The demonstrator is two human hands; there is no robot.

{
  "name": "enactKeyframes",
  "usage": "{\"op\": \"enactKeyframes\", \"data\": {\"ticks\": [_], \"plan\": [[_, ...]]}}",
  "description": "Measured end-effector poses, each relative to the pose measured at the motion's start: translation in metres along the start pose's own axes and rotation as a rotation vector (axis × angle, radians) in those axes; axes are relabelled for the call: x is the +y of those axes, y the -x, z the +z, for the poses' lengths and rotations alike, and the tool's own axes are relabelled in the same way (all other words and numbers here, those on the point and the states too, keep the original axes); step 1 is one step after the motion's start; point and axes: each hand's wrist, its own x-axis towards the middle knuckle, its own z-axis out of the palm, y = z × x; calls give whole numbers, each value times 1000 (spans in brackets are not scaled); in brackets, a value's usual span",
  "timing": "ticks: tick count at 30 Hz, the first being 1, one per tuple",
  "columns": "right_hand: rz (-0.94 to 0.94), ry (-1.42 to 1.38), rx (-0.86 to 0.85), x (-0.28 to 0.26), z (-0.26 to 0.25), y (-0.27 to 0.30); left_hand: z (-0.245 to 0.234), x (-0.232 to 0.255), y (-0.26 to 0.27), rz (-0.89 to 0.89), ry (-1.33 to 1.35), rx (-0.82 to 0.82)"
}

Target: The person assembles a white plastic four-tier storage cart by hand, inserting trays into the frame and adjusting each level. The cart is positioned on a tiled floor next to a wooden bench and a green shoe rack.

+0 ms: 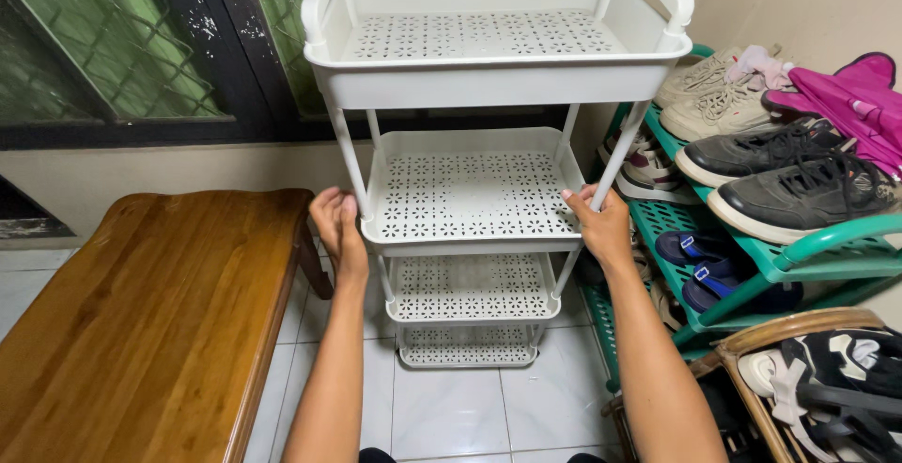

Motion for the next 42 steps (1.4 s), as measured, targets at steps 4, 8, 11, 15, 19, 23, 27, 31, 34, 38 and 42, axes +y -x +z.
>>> {"op": "enactKeyframes", "data": {"ticks": [4,8,11,15,19,23,27,31,34,38,42], "plan": [[9,-21,-6,3,-1,2,-26,-24,77,-158,-161,-27],[-18,-66,-13,3,0,1,-23,-49,98,-250,-412,-62],[-13,-69,-14,2,1,3,-20,-68,89,-372,-439,25],[12,-44,-3,1,1,2,-17,-97,82,-327,-402,58],[-13,-47,-4,9,-1,-1,-21,-127,83,-280,-563,101],[6,-127,16,16,2,-5,-22,-145,82,-137,-645,160],[-140,-203,34,31,1,1,-22,-151,86,-169,-640,187],[-250,-431,109,61,4,37,-22,-150,88,-117,-660,157],[-150,-412,88,87,8,70,-24,-148,88,-158,-604,139],[-43,-216,56,114,20,84,-23,-142,87,-198,-607,131],[105,114,107,138,32,81,-23,-133,89,-244,-575,128]]}}
